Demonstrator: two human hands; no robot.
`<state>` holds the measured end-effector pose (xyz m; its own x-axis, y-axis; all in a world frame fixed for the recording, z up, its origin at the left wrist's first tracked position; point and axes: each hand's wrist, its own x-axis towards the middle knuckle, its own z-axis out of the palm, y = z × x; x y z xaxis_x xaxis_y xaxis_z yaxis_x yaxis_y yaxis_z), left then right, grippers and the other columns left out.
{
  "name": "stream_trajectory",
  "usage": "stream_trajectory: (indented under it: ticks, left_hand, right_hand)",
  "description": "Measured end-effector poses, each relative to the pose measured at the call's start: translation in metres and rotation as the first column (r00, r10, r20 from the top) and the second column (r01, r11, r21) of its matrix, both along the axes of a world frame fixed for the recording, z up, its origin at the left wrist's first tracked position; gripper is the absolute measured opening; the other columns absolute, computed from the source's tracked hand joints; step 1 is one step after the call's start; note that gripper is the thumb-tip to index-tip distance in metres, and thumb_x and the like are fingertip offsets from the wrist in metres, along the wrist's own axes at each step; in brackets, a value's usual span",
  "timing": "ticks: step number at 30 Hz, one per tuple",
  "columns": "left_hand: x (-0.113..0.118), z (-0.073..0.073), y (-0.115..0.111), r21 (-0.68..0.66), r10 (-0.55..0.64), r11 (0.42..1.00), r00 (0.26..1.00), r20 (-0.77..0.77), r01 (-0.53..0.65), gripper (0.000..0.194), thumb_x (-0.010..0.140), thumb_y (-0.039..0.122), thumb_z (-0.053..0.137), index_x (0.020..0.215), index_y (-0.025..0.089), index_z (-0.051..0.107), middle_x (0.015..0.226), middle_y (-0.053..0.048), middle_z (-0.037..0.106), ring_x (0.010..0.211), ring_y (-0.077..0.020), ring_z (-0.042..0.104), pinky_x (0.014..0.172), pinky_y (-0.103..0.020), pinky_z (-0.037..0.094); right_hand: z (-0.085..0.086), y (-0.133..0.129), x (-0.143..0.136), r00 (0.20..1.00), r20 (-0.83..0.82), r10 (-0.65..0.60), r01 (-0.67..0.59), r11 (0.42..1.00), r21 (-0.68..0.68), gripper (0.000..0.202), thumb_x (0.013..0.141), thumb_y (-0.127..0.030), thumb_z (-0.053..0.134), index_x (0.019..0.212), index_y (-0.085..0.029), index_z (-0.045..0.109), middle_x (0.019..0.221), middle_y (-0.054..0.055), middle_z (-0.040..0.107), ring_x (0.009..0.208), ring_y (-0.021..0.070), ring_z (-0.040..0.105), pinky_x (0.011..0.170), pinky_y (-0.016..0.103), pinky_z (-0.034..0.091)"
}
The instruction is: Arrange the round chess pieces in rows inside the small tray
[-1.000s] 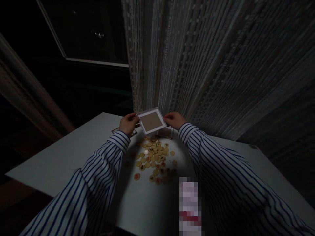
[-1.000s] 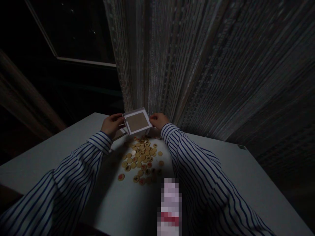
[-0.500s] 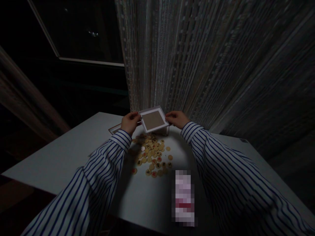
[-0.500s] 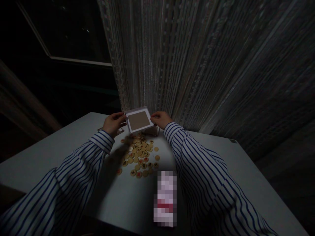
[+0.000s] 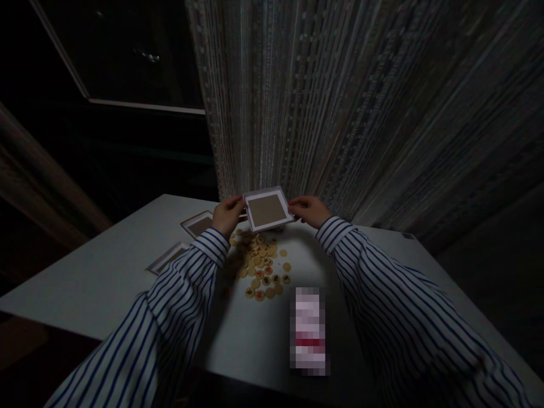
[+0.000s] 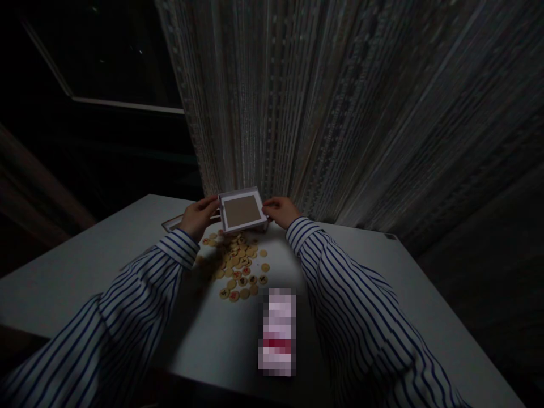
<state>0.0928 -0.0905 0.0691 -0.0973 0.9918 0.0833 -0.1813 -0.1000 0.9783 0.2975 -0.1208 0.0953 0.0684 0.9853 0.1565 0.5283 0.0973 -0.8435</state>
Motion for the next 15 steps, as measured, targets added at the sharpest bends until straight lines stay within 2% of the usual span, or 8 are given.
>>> stream_trajectory:
  ticks: [15]
  left_hand:
    - [0.025,-0.008,-0.024,-0.006,-0.086,0.996,0.996,0.016,0.086,0.029,0.072,0.017,0.063,0.101,0.012,0.064,0.073,-0.002,0.065,0.059,-0.0096,0.060,0.054,-0.021,0.050]
  right_hand:
    - [-0.018,-0.033,0.023,0.993,-0.087,-0.076,0.074,0.997,-0.033,0.012,0.073,-0.017,0.067,0.085,-0.014,0.064,0.060,0.000,0.065,0.048,0.0081,0.059,0.041,0.014,0.040]
